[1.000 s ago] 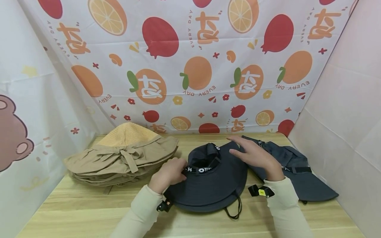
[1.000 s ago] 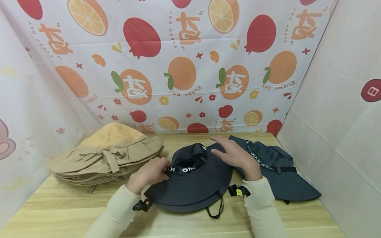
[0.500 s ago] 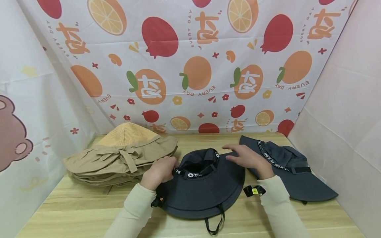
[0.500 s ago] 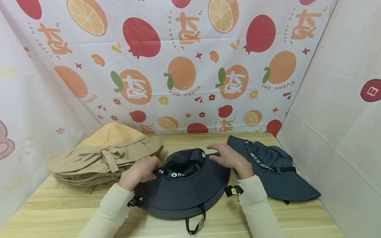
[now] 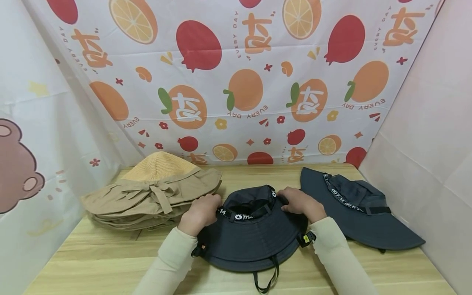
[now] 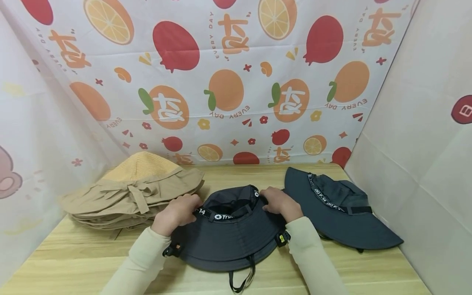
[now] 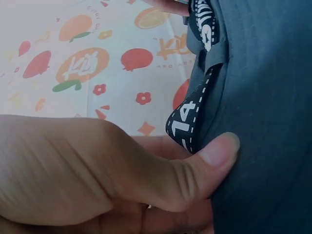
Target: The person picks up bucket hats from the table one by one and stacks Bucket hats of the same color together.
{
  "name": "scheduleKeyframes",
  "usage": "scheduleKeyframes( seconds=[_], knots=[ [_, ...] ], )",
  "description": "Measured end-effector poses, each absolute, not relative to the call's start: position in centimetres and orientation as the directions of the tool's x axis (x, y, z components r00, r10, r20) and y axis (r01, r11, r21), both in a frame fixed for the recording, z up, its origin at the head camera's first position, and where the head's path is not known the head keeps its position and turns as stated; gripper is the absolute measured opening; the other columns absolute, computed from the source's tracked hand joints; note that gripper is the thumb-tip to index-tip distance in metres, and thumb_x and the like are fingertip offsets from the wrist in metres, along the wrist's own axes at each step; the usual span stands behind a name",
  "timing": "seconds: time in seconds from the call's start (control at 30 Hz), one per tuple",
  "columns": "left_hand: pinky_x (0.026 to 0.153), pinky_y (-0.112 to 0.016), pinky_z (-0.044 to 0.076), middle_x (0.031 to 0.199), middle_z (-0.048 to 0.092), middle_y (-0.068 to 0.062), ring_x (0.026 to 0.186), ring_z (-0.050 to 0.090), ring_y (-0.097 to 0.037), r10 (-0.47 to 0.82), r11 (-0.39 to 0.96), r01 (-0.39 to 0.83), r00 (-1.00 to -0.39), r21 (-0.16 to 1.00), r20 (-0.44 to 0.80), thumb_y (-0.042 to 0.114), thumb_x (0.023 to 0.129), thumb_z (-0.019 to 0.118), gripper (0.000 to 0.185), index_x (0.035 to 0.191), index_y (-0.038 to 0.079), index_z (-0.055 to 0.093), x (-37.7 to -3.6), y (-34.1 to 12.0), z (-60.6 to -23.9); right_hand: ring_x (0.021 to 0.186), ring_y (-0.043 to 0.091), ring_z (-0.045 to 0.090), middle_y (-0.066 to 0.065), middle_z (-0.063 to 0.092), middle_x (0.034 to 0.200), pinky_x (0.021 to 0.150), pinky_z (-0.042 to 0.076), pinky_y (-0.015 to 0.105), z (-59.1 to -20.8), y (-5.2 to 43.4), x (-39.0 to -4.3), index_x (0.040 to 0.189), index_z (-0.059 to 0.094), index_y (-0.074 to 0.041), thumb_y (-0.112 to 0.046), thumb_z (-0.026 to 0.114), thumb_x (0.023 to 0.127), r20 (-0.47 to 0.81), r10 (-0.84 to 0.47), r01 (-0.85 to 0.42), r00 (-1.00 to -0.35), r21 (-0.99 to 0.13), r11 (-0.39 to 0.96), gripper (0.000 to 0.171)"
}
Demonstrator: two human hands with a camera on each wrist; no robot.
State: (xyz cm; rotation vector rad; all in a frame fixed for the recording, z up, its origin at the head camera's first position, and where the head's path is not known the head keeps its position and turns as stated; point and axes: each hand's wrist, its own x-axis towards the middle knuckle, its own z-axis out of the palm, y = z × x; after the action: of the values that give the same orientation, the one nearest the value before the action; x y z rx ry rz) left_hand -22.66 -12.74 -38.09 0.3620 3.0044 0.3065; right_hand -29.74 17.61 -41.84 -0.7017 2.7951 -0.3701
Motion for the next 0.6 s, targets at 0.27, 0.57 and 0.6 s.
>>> scheduleKeyframes(
  seconds=[0.27, 0.57, 0.6],
  knots=[
    [0.063, -0.044, 0.050, 0.085, 0.069, -0.016, 0.072, 0.065, -0.030, 0.215, 0.958, 0.210, -0.977, 0.197, -0.002, -0.012, 0.088, 0.069, 0.018, 0.083, 0.005, 0.067, -23.5, -12.2, -39.6, 0.130, 0.038, 0.056, 0.019, 0.057, 0.142, 0.106, 0.049, 0.057, -40.9, 17.8, -29.0, 0.144, 0.056, -0.008, -0.019, 0.079, 0.092, -0.256, -0.410, -0.342, -0.876, -0.271, 0.900, 0.058],
    [0.066, -0.049, 0.054, 0.088, 0.069, -0.019, 0.078, 0.067, -0.038, 0.181, 0.965, 0.178, -0.983, 0.191, 0.003, -0.011, 0.089, 0.069, 0.015, 0.090, 0.004, 0.068, -23.9, -12.0, -40.8, 0.123, 0.035, 0.060, 0.017, 0.059, 0.137, 0.102, 0.051, 0.055, -40.0, 18.0, -28.5, 0.141, 0.059, -0.010, -0.019, 0.082, 0.089, -0.312, -0.375, -0.305, -0.873, -0.250, 0.919, 0.059],
    [0.066, -0.049, 0.054, 0.089, 0.069, -0.019, 0.079, 0.067, -0.038, 0.181, 0.966, 0.178, -0.984, 0.190, 0.001, -0.011, 0.089, 0.069, 0.015, 0.091, 0.004, 0.068, -23.9, -12.0, -40.8, 0.123, 0.035, 0.060, 0.017, 0.059, 0.136, 0.101, 0.052, 0.054, -40.0, 18.0, -28.4, 0.141, 0.059, -0.010, -0.020, 0.083, 0.089, -0.316, -0.376, -0.307, -0.871, -0.246, 0.919, 0.058]
  ],
)
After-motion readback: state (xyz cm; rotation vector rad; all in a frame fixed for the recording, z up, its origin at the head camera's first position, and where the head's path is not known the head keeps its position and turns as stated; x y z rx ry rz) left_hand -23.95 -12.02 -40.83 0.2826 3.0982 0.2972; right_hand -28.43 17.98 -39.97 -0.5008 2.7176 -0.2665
